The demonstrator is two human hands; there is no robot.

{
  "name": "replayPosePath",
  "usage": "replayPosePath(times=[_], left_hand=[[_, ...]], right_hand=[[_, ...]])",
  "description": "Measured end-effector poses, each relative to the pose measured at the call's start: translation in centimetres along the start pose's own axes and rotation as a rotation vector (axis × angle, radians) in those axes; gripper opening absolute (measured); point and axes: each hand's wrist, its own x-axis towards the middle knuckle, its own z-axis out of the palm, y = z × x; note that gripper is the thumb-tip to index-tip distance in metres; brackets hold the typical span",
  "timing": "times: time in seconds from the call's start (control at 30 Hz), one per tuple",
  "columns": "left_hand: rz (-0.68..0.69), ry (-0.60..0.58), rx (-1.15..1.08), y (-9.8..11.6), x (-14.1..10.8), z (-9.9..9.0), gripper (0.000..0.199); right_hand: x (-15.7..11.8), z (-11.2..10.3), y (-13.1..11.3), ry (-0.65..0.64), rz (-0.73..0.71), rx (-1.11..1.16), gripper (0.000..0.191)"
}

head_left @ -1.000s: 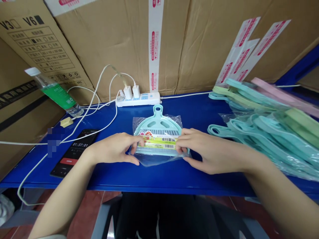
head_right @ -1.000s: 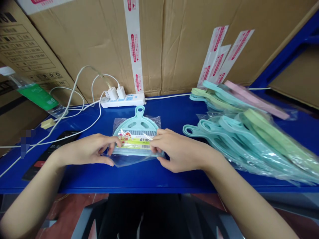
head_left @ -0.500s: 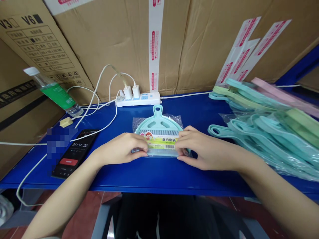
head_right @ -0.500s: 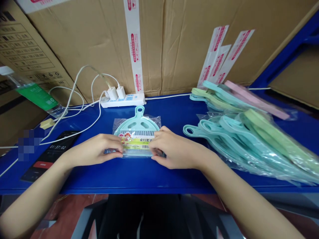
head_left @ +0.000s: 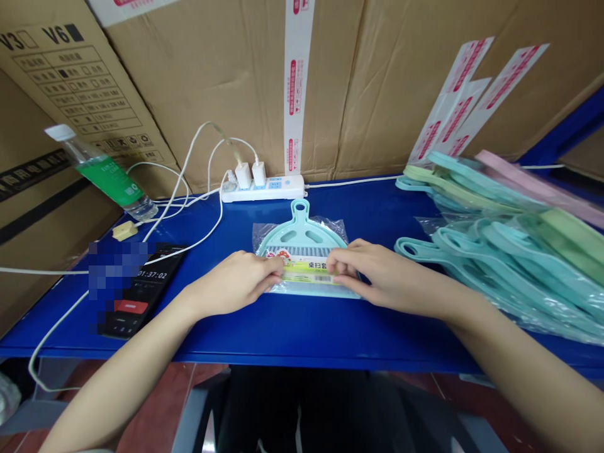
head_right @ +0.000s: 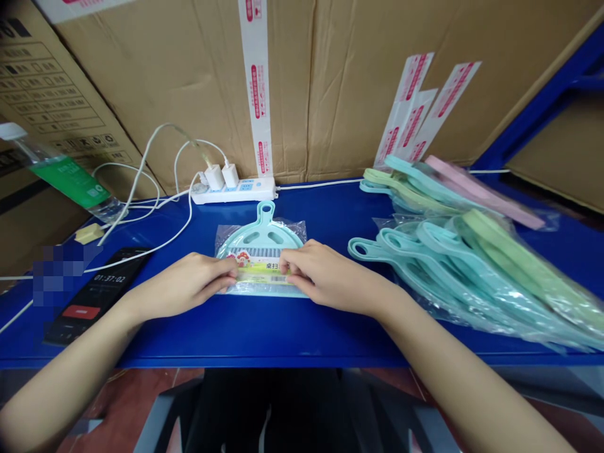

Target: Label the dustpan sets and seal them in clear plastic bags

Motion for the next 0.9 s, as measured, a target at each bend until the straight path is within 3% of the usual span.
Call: replayPosePath(times=[0.23, 0.4, 0.7, 0.9], left_hand=[[-0.047, 0.073, -0.019, 0.2, 0.2, 0.6, 0.015], [-0.178, 0.160, -0.050, 0.4, 0.4, 0.9, 0.007], [-0.311, 0.186, 0.105, 1.0, 0.8, 1.5, 0.011], [-0.291, 0.220, 0.243, 0.3, 0.6, 1.1, 0.020]], right_hand=[[0.0, 0.2, -0.3, -0.007, 0.013, -0.032, 0.014], [0.2, 0.5, -0.3, -0.004, 0.011, -0.049, 0.016], [0.2, 0.9, 0.1, -0.008, 0.017, -0.032, 0.017], [0.1, 1.1, 0.4, 0.037, -0.014, -0.042, 0.019]])
